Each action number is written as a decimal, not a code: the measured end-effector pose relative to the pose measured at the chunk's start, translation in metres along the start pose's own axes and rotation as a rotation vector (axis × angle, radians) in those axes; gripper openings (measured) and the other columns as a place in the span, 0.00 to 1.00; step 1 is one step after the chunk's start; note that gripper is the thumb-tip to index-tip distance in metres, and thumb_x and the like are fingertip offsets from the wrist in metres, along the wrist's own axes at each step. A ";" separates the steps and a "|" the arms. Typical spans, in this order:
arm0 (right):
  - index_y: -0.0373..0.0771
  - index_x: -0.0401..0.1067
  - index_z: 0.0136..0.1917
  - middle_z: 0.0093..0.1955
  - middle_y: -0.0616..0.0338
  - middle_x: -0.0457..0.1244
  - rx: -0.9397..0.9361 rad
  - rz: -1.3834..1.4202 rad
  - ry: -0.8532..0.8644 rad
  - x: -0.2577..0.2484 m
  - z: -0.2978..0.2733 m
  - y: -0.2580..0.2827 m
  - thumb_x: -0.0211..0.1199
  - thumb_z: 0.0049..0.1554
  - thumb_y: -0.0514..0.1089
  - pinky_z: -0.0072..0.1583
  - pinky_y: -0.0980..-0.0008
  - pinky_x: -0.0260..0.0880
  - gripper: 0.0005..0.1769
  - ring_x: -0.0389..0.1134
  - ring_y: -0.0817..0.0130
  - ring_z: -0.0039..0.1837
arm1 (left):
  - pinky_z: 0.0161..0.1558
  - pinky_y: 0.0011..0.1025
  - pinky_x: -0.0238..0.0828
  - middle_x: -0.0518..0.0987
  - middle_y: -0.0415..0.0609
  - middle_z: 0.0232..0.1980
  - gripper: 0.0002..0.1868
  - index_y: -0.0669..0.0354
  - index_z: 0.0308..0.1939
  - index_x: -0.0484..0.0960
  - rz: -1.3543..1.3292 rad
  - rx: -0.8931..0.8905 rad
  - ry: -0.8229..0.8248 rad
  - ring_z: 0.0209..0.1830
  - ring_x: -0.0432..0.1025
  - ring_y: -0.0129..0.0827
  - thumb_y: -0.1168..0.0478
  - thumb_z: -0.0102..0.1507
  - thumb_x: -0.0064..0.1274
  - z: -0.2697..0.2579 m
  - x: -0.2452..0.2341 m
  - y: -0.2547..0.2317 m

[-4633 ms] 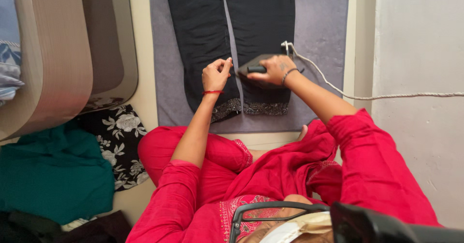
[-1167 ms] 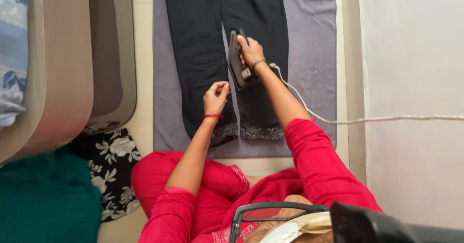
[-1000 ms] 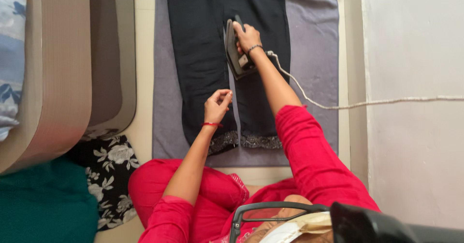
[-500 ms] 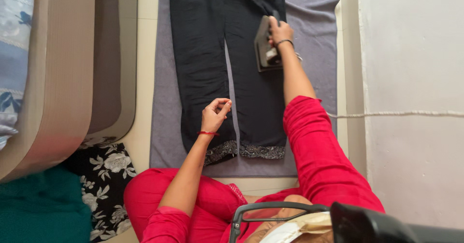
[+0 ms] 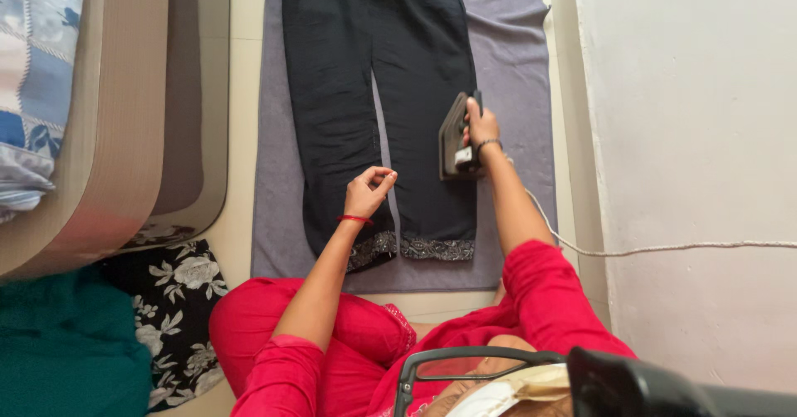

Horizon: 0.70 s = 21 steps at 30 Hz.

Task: The person irons a pair of black pants on a gray cloth laid out on the floor. They use an electric iron to smooth the fabric, adjusting the pants and ironing different sections including the legs and waist area.

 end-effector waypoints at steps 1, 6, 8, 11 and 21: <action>0.39 0.68 0.40 0.25 0.60 0.59 0.011 0.000 0.010 0.001 -0.018 -0.003 0.57 0.61 0.67 0.26 0.67 0.61 0.28 0.59 0.71 0.22 | 0.31 0.21 0.73 0.84 0.40 0.30 0.15 0.52 0.45 0.89 0.003 0.005 -0.004 0.25 0.74 0.19 0.48 0.62 0.63 -0.001 0.000 -0.001; 0.40 0.66 0.41 0.25 0.61 0.58 0.046 0.020 0.035 0.004 -0.098 -0.013 0.57 0.61 0.67 0.27 0.69 0.61 0.27 0.58 0.72 0.23 | 0.31 0.20 0.71 0.83 0.39 0.29 0.14 0.52 0.44 0.89 0.019 0.020 -0.012 0.25 0.74 0.18 0.48 0.61 0.63 -0.006 0.000 -0.005; 0.39 0.66 0.41 0.26 0.61 0.58 0.069 0.029 0.023 0.001 -0.114 -0.011 0.57 0.62 0.67 0.28 0.70 0.60 0.28 0.58 0.74 0.23 | 0.31 0.20 0.70 0.83 0.39 0.30 0.14 0.51 0.44 0.89 0.044 0.030 -0.020 0.25 0.73 0.17 0.49 0.61 0.63 -0.008 0.000 -0.007; 0.39 0.67 0.40 0.26 0.62 0.58 0.073 0.032 0.002 0.001 -0.118 -0.006 0.57 0.62 0.66 0.28 0.71 0.61 0.28 0.59 0.74 0.24 | 0.30 0.21 0.69 0.83 0.39 0.30 0.14 0.51 0.44 0.89 0.068 0.020 -0.011 0.23 0.70 0.18 0.49 0.61 0.63 -0.011 0.002 -0.007; 0.40 0.68 0.39 0.25 0.62 0.59 -0.006 0.057 0.069 0.007 0.013 0.035 0.56 0.62 0.67 0.27 0.69 0.62 0.28 0.58 0.73 0.23 | 0.32 0.23 0.71 0.84 0.42 0.33 0.15 0.52 0.44 0.89 0.078 0.012 0.002 0.26 0.73 0.22 0.48 0.60 0.64 -0.009 0.011 0.009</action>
Point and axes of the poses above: each hand's wrist, its own z-axis towards the middle knuckle, its own x-axis out of the palm, y = z × x, the point moved 8 cm from there along z, towards the middle knuckle
